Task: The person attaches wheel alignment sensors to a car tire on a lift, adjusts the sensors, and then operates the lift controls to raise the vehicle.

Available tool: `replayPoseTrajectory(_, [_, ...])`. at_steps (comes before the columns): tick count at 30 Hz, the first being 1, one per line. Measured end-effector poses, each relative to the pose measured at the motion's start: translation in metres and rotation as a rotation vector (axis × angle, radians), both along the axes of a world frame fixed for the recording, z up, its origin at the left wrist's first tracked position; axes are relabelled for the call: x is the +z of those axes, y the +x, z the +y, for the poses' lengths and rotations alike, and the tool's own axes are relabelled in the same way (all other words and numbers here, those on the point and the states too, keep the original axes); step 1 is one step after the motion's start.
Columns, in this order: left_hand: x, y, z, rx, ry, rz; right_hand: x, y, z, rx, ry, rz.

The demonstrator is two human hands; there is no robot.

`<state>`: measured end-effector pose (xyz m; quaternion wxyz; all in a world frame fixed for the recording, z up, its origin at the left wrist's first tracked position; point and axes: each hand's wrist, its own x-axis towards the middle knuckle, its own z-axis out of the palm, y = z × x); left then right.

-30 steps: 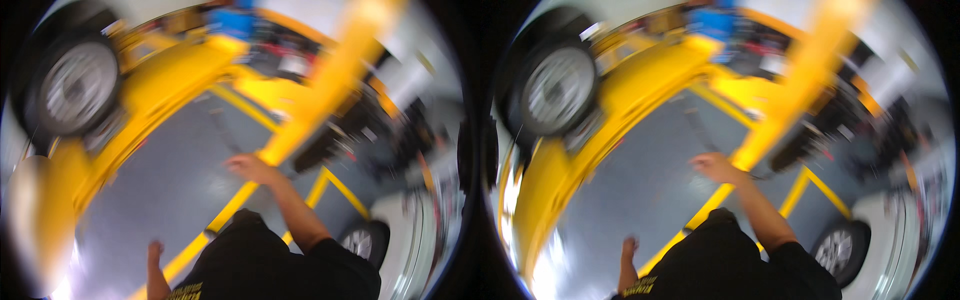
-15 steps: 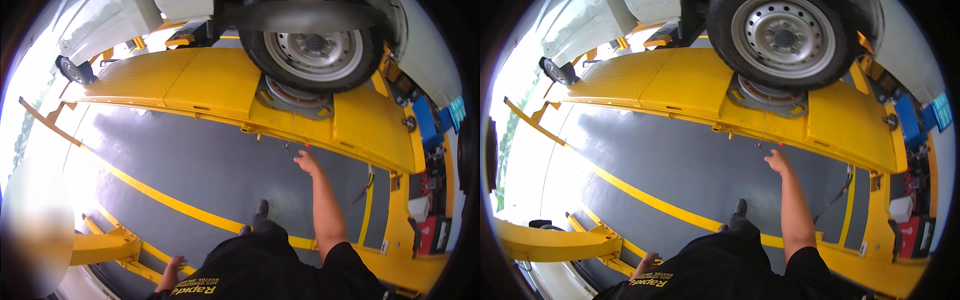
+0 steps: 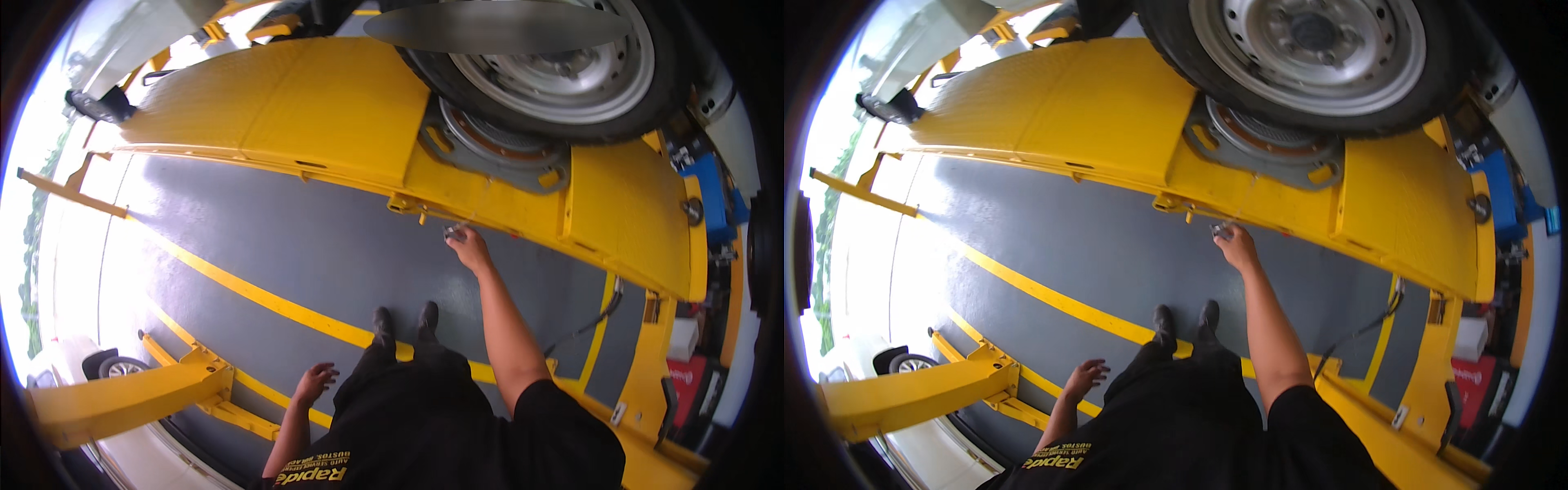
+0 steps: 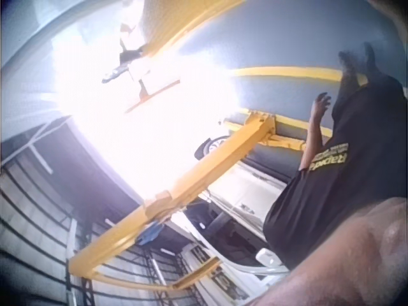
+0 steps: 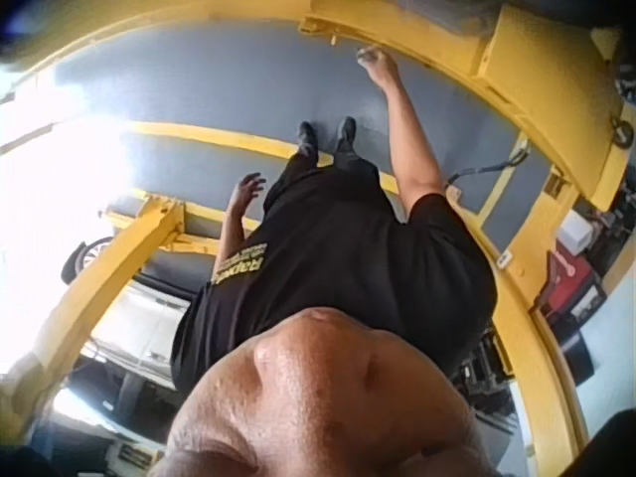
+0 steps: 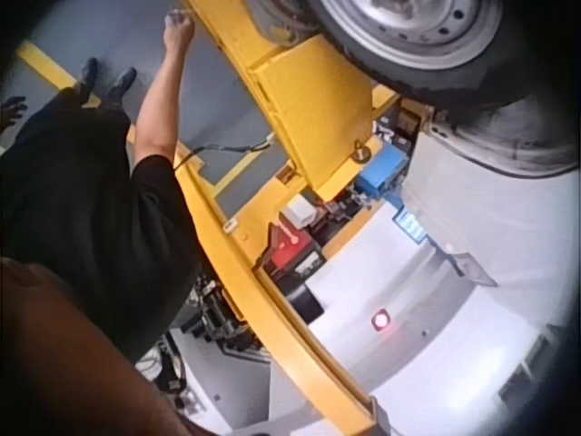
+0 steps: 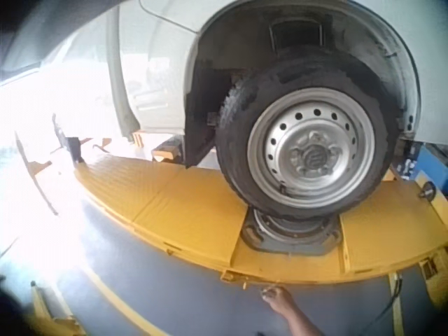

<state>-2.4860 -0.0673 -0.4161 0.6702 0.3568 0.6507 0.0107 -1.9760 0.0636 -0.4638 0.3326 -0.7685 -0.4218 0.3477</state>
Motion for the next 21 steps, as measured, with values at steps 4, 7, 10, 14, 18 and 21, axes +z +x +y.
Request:
replayPoseTrajectory(4, [-0.001, 0.000, 0.045, -0.135, -0.005, -0.004, -0.002, 0.013, -0.016, -0.131, -0.071, 0.110])
replayPoseTrajectory(7, [0.003, 0.003, 0.088, -0.154, 0.035, -0.028, -0.011, 0.048, -0.035, -0.363, -0.089, -0.028])
replayPoseTrajectory(10, [0.016, 0.013, 0.121, -0.202, 0.120, -0.009, -0.002, 0.071, -0.041, -0.699, 0.115, 0.240])
replayPoseTrajectory(14, [0.024, 0.033, 0.162, -0.345, 0.145, -0.040, 0.004, 0.058, -0.039, -0.899, 0.425, 0.821])
replayPoseTrajectory(18, [0.055, 0.078, 0.185, -0.466, 0.226, -0.047, 0.020, 0.040, -0.072, -1.014, 0.366, 0.722])
replayPoseTrajectory(21, [0.078, 0.121, 0.189, -0.752, 0.474, -0.214, 0.069, 0.007, -0.113, -0.561, 0.001, 0.234])
